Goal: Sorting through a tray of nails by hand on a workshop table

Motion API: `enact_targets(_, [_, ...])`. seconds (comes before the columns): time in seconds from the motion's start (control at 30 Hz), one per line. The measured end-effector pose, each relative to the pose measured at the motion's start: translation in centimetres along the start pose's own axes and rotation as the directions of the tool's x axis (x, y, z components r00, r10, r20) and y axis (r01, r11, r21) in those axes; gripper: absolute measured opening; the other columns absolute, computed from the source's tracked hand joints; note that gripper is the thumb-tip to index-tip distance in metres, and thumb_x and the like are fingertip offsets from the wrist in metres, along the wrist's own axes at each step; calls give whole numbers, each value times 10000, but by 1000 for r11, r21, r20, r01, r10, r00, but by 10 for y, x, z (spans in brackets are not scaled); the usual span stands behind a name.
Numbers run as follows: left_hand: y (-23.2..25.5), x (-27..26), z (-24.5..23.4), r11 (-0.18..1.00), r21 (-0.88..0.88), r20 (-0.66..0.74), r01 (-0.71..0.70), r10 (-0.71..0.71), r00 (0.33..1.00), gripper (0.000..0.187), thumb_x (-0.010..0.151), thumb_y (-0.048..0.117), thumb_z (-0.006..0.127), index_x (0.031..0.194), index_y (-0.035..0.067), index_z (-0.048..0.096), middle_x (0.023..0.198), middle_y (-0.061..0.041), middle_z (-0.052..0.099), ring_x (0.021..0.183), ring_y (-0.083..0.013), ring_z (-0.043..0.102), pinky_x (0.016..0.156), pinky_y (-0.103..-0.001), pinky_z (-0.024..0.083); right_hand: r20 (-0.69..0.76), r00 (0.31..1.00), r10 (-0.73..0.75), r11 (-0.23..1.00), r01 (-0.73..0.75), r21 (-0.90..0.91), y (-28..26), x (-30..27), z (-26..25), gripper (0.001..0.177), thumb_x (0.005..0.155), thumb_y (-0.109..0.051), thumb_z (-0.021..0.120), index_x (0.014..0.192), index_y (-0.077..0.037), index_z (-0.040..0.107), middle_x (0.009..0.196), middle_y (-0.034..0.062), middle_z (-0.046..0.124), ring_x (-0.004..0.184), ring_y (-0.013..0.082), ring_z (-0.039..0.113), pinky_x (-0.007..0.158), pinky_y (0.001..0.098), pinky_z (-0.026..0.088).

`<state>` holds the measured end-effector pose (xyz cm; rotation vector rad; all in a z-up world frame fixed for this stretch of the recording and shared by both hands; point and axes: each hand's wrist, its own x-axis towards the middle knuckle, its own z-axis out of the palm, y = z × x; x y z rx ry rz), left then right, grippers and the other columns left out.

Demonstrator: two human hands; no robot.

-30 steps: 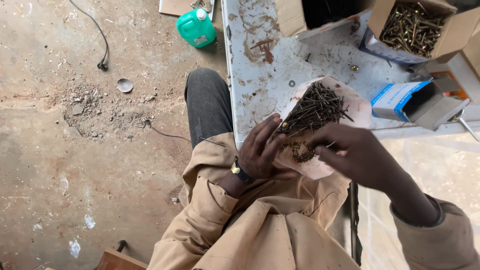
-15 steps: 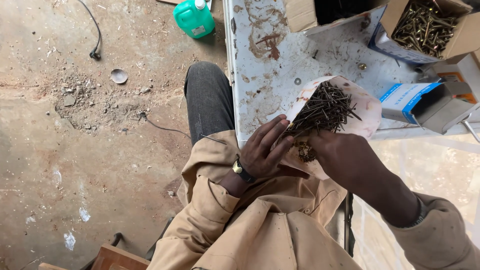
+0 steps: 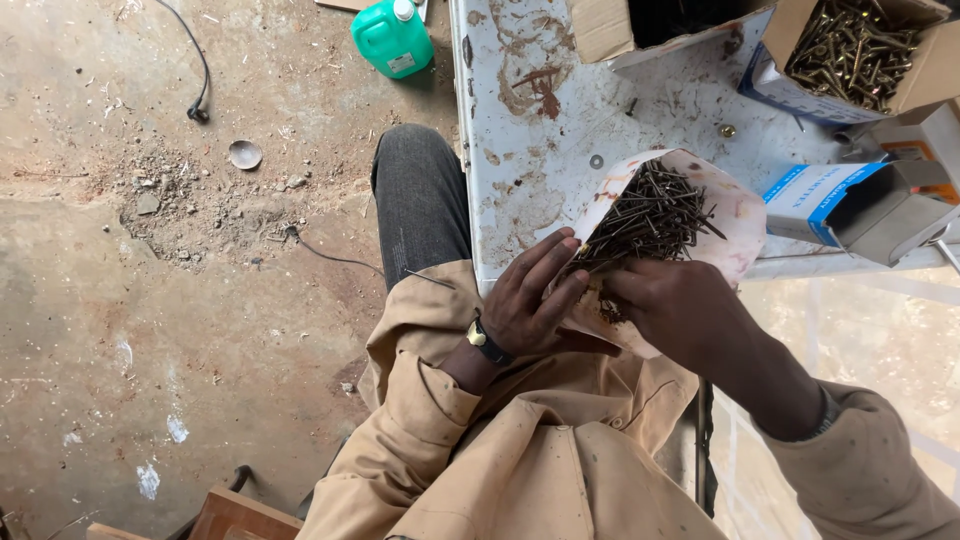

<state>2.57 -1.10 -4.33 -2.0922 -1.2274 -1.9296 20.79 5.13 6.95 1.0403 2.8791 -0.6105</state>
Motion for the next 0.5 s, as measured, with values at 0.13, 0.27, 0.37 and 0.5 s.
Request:
enact_targets(0.13, [10, 8, -23, 997, 19, 235, 75, -77, 969, 282, 1135, 40, 507, 1410, 19, 449, 1500, -263, 443, 1306, -506, 626, 1049, -538, 634, 8, 1000, 15, 990, -16, 143, 8, 1, -37, 154, 899, -178, 734, 1049, -178, 767, 903, -27, 785, 735, 197, 727, 576, 367, 515])
enact_targets(0.27, [9, 8, -22, 998, 27, 233, 55, -59, 971, 272, 1133, 67, 506, 1394, 6, 460, 1490, -270, 454, 1303, -499, 622, 1056, -526, 632, -42, 990, 137, 957, -121, 263, 6, 7, -57, 145, 876, -159, 774, 1017, -163, 806, 919, -18, 812, 810, 136, 758, 644, 289, 503])
enact_targets(0.37, [9, 8, -22, 998, 27, 232, 61, -65, 970, 291, 1140, 64, 497, 1421, 14, 441, 1502, -268, 445, 1314, -498, 616, 1056, -529, 634, 31, 985, 171, 906, -170, 389, 7, 10, -54, 147, 858, -160, 780, 1001, -162, 816, 874, -22, 826, 720, 90, 751, 617, 264, 507])
enact_targets(0.5, [9, 8, -23, 998, 17, 234, 61, -63, 970, 270, 1133, 46, 493, 1398, 9, 457, 1493, -269, 449, 1309, -496, 617, 1056, -529, 630, 135, 968, 210, 775, -249, 582, 6, 8, -49, 142, 836, -157, 806, 969, -111, 820, 881, -16, 840, 680, 38, 694, 647, 227, 541])
